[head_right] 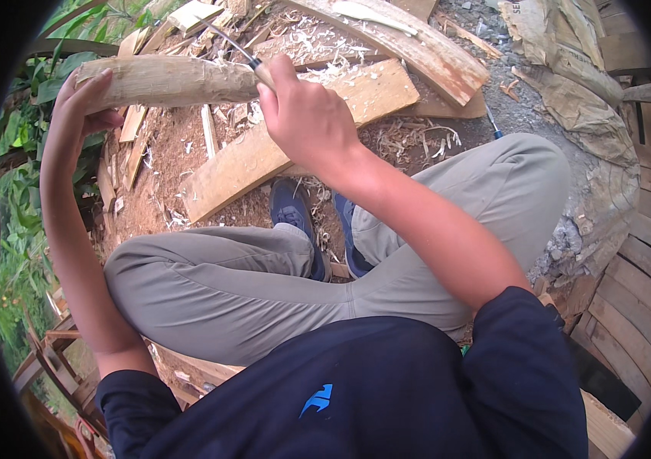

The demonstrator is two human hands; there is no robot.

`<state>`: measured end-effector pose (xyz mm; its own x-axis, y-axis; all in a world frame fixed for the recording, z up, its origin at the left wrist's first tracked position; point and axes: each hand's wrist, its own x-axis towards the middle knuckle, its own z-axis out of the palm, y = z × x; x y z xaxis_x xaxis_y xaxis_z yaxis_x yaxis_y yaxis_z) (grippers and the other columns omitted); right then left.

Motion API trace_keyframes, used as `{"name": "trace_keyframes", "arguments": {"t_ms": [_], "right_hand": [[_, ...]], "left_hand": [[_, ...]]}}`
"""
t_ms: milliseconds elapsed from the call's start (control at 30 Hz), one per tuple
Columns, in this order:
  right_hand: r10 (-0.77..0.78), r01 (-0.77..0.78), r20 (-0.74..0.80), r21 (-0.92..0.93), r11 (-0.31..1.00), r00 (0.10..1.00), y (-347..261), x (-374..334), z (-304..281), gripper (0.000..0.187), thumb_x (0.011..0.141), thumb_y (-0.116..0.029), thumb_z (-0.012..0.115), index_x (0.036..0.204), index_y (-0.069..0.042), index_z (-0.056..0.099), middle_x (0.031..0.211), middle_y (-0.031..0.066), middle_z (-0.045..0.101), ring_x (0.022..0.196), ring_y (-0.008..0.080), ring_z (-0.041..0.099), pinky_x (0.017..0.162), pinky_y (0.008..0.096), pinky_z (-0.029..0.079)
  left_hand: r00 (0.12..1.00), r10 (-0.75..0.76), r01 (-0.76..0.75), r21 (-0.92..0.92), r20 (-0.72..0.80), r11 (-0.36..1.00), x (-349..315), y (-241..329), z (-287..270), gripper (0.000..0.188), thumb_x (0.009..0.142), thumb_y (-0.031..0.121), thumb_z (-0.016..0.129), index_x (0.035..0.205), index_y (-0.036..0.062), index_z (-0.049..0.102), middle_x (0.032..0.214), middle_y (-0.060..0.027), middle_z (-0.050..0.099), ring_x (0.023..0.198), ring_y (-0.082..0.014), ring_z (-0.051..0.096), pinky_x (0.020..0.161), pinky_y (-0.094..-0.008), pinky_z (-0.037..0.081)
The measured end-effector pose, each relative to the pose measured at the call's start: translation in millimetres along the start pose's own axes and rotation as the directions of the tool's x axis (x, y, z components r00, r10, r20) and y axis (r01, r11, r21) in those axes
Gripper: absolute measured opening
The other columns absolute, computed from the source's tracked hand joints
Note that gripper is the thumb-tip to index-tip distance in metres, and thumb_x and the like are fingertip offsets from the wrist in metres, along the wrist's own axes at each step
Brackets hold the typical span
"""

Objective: The person sits on the ground and carves a piece of wood using a knife. They hold the wood in their left hand and use the knife in their right hand to shave off thin strips of wood, creating shavings that fall onto the ground.

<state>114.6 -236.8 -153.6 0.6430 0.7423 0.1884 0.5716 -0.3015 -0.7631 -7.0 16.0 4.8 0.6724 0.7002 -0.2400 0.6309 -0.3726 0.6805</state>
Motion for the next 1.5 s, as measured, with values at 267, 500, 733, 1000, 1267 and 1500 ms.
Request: {"name": "trace_keyframes", "arguments": {"t_ms": [267,500,733,1000,1267,1500], "right_hand": [[0.211,-0.154,0.228,-0.245,0.957,0.951,32.4,-7.2,9.0,0.028,0.104,-0.025,0.05,0.113,0.002,0.046,0.072,0.0235,0.069,0.069,0.0419,0.071,0.061,0.0505,0.057],[0.232,-0.214,0.162,-0.121,0.969,0.959,22.4,-3.0,10.2,0.032,0.105,-0.028,0.049,0.114,0.002,0.052,0.074,0.025,0.069,0.074,0.0416,0.072,0.067,0.0511,0.057],[0.232,-0.218,-0.066,0.167,0.961,0.971,19.5,7.8,-7.0,0.038,0.107,-0.035,0.043,0.105,0.001,0.053,0.077,0.0274,0.068,0.077,0.0472,0.068,0.07,0.0554,0.051],[0.246,-0.256,0.172,0.034,0.966,0.954,22.3,-4.5,10.6,0.038,0.105,-0.031,0.049,0.118,0.004,0.054,0.077,0.03,0.067,0.074,0.0473,0.069,0.067,0.0564,0.053],[0.242,-0.192,0.165,-0.269,0.944,0.956,46.5,-18.7,26.3,0.034,0.107,-0.03,0.046,0.115,0.002,0.053,0.078,0.0275,0.069,0.074,0.0464,0.07,0.061,0.0529,0.054],[0.316,-0.248,0.189,-0.314,0.917,0.93,48.0,-19.5,31.3,0.039,0.106,-0.036,0.046,0.111,0.0,0.06,0.073,0.023,0.068,0.072,0.044,0.069,0.068,0.0558,0.052]], "left_hand": [[1.0,0.005,-0.004,-0.008,0.027,1.0,-1.0,9.9,6.1,0.057,0.092,0.04,0.069,0.125,-0.0022,0.053,0.099,-0.0131,0.065,0.066,-0.0161,0.068,0.068,-0.0307,0.062],[1.0,0.026,-0.026,-0.005,-0.008,1.0,-16.4,17.8,5.0,0.055,0.092,0.04,0.069,0.124,-0.002,0.054,0.097,-0.0119,0.066,0.066,-0.0154,0.068,0.068,-0.0297,0.062],[0.994,0.107,-0.108,0.029,0.021,0.994,-4.3,10.4,9.0,0.054,0.094,0.042,0.068,0.126,0.0007,0.055,0.1,-0.0121,0.068,0.068,-0.0151,0.07,0.069,-0.029,0.062],[0.996,0.076,-0.077,0.016,0.049,0.997,-16.4,10.4,5.5,0.055,0.094,0.042,0.069,0.127,0.001,0.054,0.098,-0.0132,0.07,0.072,-0.0163,0.073,0.068,-0.0282,0.062],[0.994,0.09,-0.092,0.026,0.053,0.995,-14.1,8.2,3.7,0.055,0.094,0.042,0.07,0.126,0.0002,0.055,0.097,-0.0121,0.07,0.073,-0.0157,0.073,0.069,-0.0275,0.063],[0.994,0.101,-0.103,0.055,0.037,0.993,-9.1,11.0,5.1,0.061,0.093,0.043,0.07,0.13,-0.0016,0.052,0.098,-0.0138,0.068,0.07,-0.0158,0.073,0.069,-0.0284,0.064]]}}
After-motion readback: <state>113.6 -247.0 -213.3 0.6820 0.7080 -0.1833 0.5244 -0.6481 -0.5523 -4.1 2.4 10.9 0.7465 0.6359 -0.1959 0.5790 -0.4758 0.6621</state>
